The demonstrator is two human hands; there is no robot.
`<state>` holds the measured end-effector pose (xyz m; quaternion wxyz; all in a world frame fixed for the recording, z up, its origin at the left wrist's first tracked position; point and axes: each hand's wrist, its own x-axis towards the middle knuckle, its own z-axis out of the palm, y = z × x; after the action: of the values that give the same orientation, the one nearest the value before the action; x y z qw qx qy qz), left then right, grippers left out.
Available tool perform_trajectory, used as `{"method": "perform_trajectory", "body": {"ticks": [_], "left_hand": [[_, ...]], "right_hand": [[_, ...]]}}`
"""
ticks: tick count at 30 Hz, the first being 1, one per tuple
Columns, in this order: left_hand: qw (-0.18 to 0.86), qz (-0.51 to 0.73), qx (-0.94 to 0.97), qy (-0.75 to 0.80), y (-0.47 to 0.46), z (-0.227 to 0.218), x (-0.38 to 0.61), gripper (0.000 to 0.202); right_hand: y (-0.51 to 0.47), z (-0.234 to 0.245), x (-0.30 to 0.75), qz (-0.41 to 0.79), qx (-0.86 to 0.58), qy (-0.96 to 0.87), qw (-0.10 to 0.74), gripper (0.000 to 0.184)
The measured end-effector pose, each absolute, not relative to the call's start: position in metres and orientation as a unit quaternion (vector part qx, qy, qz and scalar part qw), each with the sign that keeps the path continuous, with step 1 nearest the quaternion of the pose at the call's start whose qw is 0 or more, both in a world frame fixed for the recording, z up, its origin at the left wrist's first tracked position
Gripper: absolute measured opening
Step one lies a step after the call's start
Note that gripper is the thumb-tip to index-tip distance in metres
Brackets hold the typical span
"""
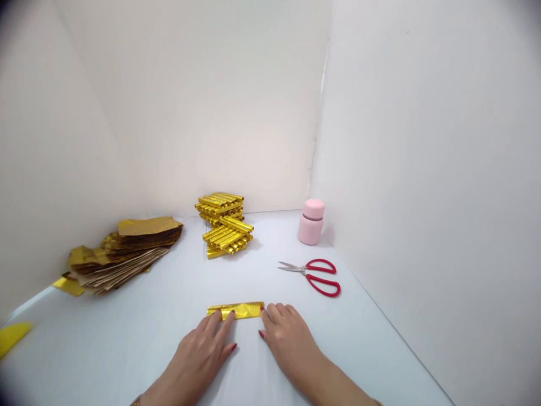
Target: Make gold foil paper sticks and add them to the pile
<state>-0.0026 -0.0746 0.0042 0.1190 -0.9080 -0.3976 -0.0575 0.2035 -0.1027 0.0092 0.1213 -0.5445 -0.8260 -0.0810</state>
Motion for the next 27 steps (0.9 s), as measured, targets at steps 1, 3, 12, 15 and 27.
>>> {"method": "perform_trajectory", "body": {"ticks": [1, 3, 12, 15, 27], "left_hand": [[0.118, -0.067, -0.906, -0.402, -0.0749, 0.0032, -0.0024, 0.041], [0.11, -0.08, -0.903, -0.407, -0.0747, 0.0031, -0.0021, 0.038], [0.106, -0.134, -0.899, -0.404, -0.0712, -0.0038, -0.002, 0.03], [0.108, -0.117, -0.9, -0.407, -0.0715, -0.0058, -0.0015, 0.033], [0.086, -0.115, -0.905, -0.401, -0.0723, 0.0029, 0.0004, 0.034]], "right_hand": [[-0.104, 0.0079, 0.2038, -0.078, -0.548, -0.824, 0.125, 0.034], [-0.1069, 0.0076, 0.2051, -0.063, -0.553, -0.819, 0.136, 0.042], [-0.1099, 0.0107, 0.2097, -0.017, -0.561, -0.812, 0.157, 0.04], [-0.1099, 0.0115, 0.209, -0.017, -0.559, -0.813, 0.163, 0.038], [-0.1101, 0.0106, 0.2095, -0.02, -0.546, -0.819, 0.175, 0.033]]}}
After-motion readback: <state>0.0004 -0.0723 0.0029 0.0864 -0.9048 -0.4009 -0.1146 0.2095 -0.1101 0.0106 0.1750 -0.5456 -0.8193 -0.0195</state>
